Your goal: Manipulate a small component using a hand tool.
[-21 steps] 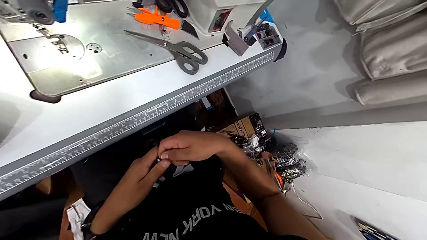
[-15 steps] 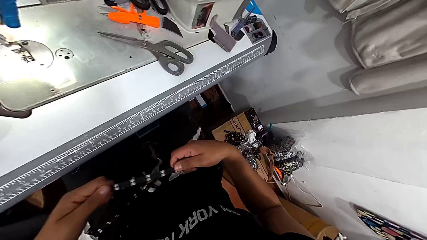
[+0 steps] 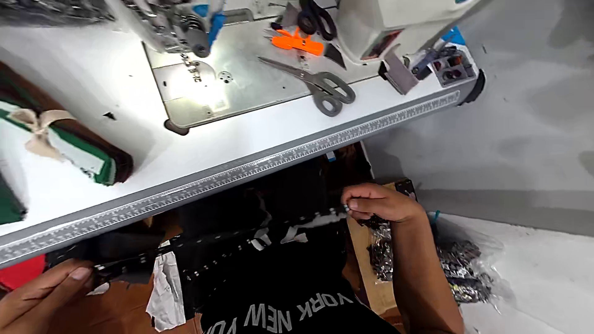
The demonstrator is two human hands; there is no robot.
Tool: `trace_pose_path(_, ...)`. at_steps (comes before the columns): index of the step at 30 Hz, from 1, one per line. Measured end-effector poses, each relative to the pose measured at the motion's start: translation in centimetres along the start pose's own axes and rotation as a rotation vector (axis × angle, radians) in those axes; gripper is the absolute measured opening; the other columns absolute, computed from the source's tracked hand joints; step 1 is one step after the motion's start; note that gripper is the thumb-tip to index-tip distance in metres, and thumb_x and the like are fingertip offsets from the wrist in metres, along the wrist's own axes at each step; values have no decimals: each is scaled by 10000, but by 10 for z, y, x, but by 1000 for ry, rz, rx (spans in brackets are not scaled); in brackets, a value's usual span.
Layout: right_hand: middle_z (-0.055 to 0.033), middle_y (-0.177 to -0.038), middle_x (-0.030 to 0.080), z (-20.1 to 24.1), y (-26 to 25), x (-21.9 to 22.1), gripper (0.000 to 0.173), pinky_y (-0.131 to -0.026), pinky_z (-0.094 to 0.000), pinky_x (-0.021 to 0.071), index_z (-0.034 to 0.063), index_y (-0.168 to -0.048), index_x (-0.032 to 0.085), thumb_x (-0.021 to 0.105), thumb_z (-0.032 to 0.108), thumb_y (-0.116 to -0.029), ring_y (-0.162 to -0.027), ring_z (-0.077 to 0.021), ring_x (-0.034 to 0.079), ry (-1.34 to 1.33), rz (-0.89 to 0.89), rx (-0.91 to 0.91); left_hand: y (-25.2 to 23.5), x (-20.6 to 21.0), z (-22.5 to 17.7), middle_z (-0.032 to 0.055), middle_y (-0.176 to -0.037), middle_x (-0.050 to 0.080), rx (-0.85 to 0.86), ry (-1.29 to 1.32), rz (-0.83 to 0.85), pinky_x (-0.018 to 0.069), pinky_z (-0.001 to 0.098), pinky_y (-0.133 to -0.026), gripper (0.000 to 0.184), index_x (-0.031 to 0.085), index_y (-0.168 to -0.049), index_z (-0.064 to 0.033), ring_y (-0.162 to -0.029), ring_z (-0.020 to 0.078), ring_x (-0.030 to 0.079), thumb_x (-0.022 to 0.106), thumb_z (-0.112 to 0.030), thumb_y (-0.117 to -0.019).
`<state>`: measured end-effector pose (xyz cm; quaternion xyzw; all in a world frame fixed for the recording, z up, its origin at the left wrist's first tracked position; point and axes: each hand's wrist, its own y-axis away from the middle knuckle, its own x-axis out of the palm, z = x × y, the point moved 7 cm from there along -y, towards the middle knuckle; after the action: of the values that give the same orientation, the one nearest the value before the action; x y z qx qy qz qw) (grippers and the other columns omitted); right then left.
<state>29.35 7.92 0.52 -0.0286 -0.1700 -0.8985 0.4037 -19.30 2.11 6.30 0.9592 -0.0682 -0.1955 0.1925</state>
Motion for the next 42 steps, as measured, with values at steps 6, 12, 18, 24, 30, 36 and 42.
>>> trace_pose_path(6, 117, -655, 531, 14, -12, -12, 201, -517, -107, 395, 170, -958, 662, 604, 349, -1029, -564, 53, 490, -9, 23, -14, 55, -100, 115, -151, -683, 622, 26, 39, -291, 501, 153, -588, 276, 572, -875, -134, -589, -47, 578, 357, -87, -1043)
trace_pose_path(12, 129, -634, 508, 23, -61, 15, 221, -493, -103, 362, 177, -947, 663, 602, 373, -1028, -539, 61, 464, -19, 130, -28, 69, -38, 109, 328, -1232, 647, -943, -906, 19, 441, 590, -1026, 338, 638, -1207, 148, -1186, 452, 617, 498, -108, -1037)
trace_pose_path(18, 63, -660, 547, 37, -137, 91, 239, -528, -159, 417, 64, -983, 667, 533, 250, -1053, -562, 9, 496, 133, 233, -25, -41, 116, 4, 48, -1330, 674, 246, -154, 124, 546, 473, -1030, 591, 476, -1513, -92, -1210, 190, 655, 552, -433, -1036)
trace_pose_path(24, 66, -666, 483, 43, -150, 93, 267, -527, -202, 373, 83, -958, 635, 526, 304, -1059, -554, -22, 440, 267, 95, 128, -64, 170, -46, 84, -1095, 690, 427, 67, 88, 581, 318, -883, 384, 496, -1417, -12, -970, 123, 678, 482, -152, -1060)
trace_pose_path(30, 133, -653, 486, 64, -124, 18, 200, -538, -167, 374, 163, -921, 644, 556, 314, -1018, -563, 32, 441, 189, -95, 59, -67, 144, -25, -71, -696, 602, 506, 206, 90, 435, 146, -544, 301, 732, -985, -107, -572, -26, 498, 501, -274, -1082)
trace_pose_path(36, -148, -1106, 720, 158, -158, -92, 262, -892, -543, 553, 48, -1193, 726, 560, 184, -1044, -1015, -292, 687, 1024, -764, -265, -79, 139, -30, 10, -754, 702, 217, 699, -11, 575, 256, -647, 286, 711, -985, -51, -651, 88, 656, 469, -171, -1077)
trace_pose_path(42, -277, -1265, 642, 170, -221, -110, 258, -881, -771, 444, 20, -1208, 700, 665, 103, -966, -1179, -562, 566, 1436, -795, -155, -75, 119, -48, 98, -990, 734, 199, 866, -117, 594, 335, -851, 161, 758, -981, -64, -897, 166, 704, 607, -115, -1004)
